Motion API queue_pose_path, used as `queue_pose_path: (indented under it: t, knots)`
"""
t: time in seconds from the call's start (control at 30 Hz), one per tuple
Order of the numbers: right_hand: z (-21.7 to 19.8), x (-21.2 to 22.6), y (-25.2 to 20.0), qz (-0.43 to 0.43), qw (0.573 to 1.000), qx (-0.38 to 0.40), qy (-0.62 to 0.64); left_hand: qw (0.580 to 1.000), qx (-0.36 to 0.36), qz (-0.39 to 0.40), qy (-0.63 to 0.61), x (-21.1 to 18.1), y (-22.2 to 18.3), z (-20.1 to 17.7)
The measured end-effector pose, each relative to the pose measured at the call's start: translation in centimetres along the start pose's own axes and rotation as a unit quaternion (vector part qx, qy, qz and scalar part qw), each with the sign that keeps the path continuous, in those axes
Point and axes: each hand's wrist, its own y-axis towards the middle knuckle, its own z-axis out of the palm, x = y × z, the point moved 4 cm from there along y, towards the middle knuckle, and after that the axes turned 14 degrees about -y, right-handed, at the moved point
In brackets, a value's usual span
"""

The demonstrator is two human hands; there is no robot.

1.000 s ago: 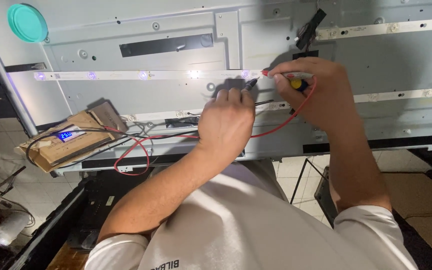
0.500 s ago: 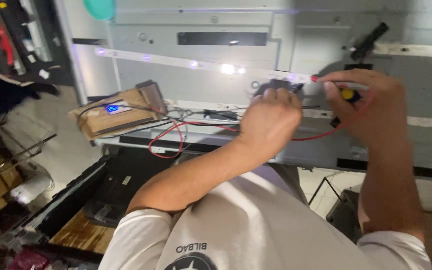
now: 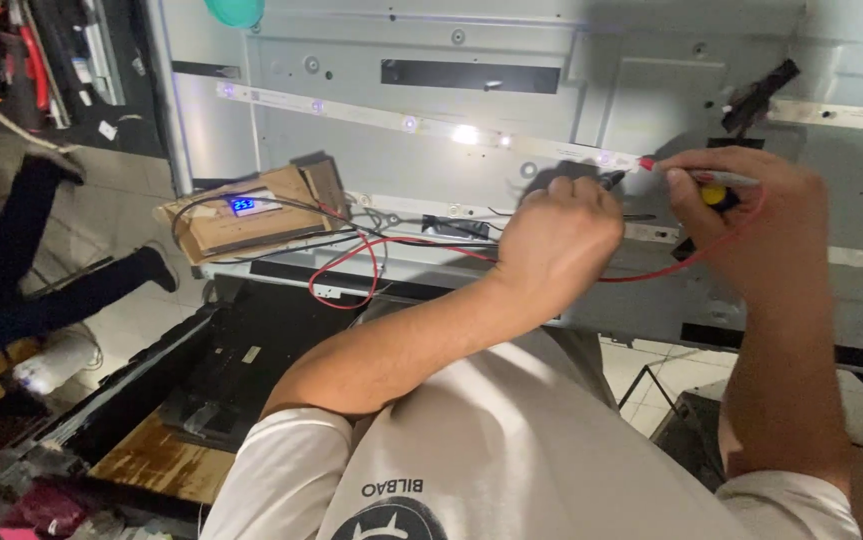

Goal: Testing LED backlight strips with a digital tester and installing them into a television chassis.

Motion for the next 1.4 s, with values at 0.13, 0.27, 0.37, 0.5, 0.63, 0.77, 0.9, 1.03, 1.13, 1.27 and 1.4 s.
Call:
queue_pose_path:
  t: [0.13,0.27,0.37,0.5,0.63,0.77,0.9,1.03,1.13,1.27,1.4]
  knots:
    - [-0.6,0.9,0.3,0.039,0.998,0.003,0.043,1.000,-0.015,0.006,0.012,0.0,0.0,0.0]
    - [-0.9,1.4,0.5,0.006,0.999,-0.013,0.036,1.000,-0.008,0.005,0.017,0.2,0.0,-0.3]
    - [-0.7,1.1,0.0,-0.003,0.999,-0.017,0.032,1.000,0.007,0.009,-0.001,0.4,-0.1,-2.0]
    - [-1.6,1.1,-1.7,-0.013,0.996,-0.065,0.061,0.993,0.019,0.033,-0.115,1.6,-1.5,-3.5]
    - [-1.8,-0.9,-5.6,0.063,0.994,-0.076,0.041,0.988,0.009,0.086,-0.127,0.2,-2.7,-3.5]
    - [-2.4,-1.0,-7.7,0.085,0.992,-0.060,0.067,0.979,0.039,0.087,-0.181,-1.1,-3.0,-2.4]
    - [-2.0,-1.5,-9.1,0.073,0.991,-0.072,0.087,0.979,0.038,0.125,-0.159,-2.3,-2.8,-2.2]
    - [-2.4,-1.3,-9.3,0.075,0.988,-0.071,0.115,0.978,0.049,0.141,-0.146,-2.9,-2.9,-1.4]
    - [-2.0,-1.5,-9.5,0.076,0.987,-0.082,0.119,0.977,0.047,0.150,-0.141,-3.2,-3.1,-0.1]
    - [-1.7,-1.6,-9.1,0.080,0.986,-0.069,0.133,0.977,0.065,0.153,-0.134,-3.4,-3.2,0.8]
    - [-1.6,-2.0,-8.9,0.086,0.982,-0.062,0.153,0.976,0.071,0.158,-0.130,-3.5,-3.4,1.4]
